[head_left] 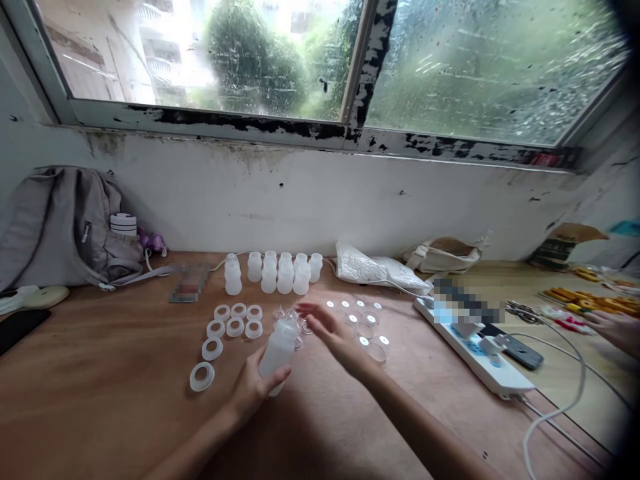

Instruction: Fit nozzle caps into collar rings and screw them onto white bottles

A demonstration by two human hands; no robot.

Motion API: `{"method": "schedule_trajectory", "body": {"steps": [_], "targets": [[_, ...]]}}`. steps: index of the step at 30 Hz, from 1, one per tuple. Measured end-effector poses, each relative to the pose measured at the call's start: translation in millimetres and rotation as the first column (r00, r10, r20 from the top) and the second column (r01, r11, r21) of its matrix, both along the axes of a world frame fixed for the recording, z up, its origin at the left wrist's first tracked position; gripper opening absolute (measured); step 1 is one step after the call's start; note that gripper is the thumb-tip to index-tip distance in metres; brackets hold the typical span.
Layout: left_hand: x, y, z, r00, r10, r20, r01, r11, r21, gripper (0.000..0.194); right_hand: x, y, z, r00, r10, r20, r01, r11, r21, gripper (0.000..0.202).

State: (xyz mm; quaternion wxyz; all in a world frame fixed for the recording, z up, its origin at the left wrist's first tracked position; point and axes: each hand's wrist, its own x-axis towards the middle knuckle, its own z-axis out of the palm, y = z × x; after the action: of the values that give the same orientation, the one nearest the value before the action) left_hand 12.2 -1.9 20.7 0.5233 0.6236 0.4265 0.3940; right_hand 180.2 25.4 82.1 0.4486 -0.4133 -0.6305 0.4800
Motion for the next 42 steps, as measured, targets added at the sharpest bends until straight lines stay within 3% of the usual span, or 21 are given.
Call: {"method": "schedule_trajectory", "body": {"steps": [3, 5, 9, 11, 13, 15, 17, 20, 22, 25, 28, 37, 42], "targets": [[-3.7, 3.4, -2.0, 0.999, 0.052, -0.014, -0.053, 0.998, -0.033, 0.036, 36.4, 18.7, 7.8, 0.936, -0.195, 0.294, 0.12, 0.959, 0.256, 0.024], [-3.3, 5.2, -4.8, 0.997, 0.083, -0.005, -0.083, 0.996, -0.018, 0.041, 60.9, 32.0, 2.6, 0.775, -0.348, 0.528, 0.119, 0.9, 0.418, 0.016], [-0.6, 8.0, -10.3, 0.988, 0.152, 0.039, -0.153, 0.988, 0.001, 0.047, 89.6, 46.8, -23.8, 0.452, -0.422, 0.786, 0.029, 0.887, 0.46, 0.024], [-1.2, 9.0, -10.1, 0.988, 0.155, 0.015, -0.155, 0.988, 0.005, 0.044, 91.9, 47.1, -36.0, 0.357, -0.427, 0.831, 0.026, 0.894, 0.448, 0.026], [-3.2, 9.9, -7.8, 0.99, 0.141, -0.023, -0.141, 0.99, 0.024, 0.04, 89.6, 44.8, -43.5, 0.328, -0.424, 0.844, 0.039, 0.899, 0.436, 0.022], [-5.8, 10.8, -4.7, 0.988, 0.142, -0.064, -0.14, 0.989, 0.039, 0.038, 86.5, 41.7, -46.5, 0.382, -0.431, 0.818, 0.066, 0.895, 0.441, 0.017], [-7.9, 11.8, -2.4, 0.982, 0.16, -0.097, -0.156, 0.986, 0.052, 0.038, 84.3, 38.3, -46.5, 0.527, -0.453, 0.719, 0.138, 0.88, 0.454, 0.012], [-9.4, 13.1, -1.5, 0.975, 0.175, -0.135, -0.162, 0.982, 0.096, 0.035, 81.6, 32.1, -44.8, 0.774, -0.496, 0.392, 0.359, 0.855, 0.373, 0.018], [-9.6, 13.7, -1.7, 0.972, 0.174, -0.157, -0.153, 0.979, 0.134, 0.032, 78.4, 27.0, -43.9, 0.851, -0.503, 0.151, 0.466, 0.856, 0.226, 0.027], [-9.5, 14.0, -2.1, 0.962, 0.187, -0.201, -0.149, 0.971, 0.187, 0.031, 70.7, 19.3, -44.5, 0.897, -0.441, -0.043, 0.442, 0.896, 0.037, 0.031], [-10.1, 14.4, -2.3, 0.948, 0.195, -0.249, -0.138, 0.963, 0.23, 0.031, 61.8, 12.8, -47.7, 0.916, -0.389, -0.097, 0.386, 0.921, -0.054, 0.029], [-11.9, 18.8, -7.2, 0.931, 0.183, -0.315, -0.087, 0.952, 0.294, 0.034, 42.4, 0.1, -62.3, 0.937, -0.328, -0.118, 0.312, 0.941, -0.134, 0.022], [-11.6, 17.3, -8.5, 0.936, 0.157, -0.316, -0.053, 0.948, 0.313, 0.036, 36.4, -4.3, -63.6, 0.958, -0.16, -0.238, 0.112, 0.973, -0.203, 0.024]]}}
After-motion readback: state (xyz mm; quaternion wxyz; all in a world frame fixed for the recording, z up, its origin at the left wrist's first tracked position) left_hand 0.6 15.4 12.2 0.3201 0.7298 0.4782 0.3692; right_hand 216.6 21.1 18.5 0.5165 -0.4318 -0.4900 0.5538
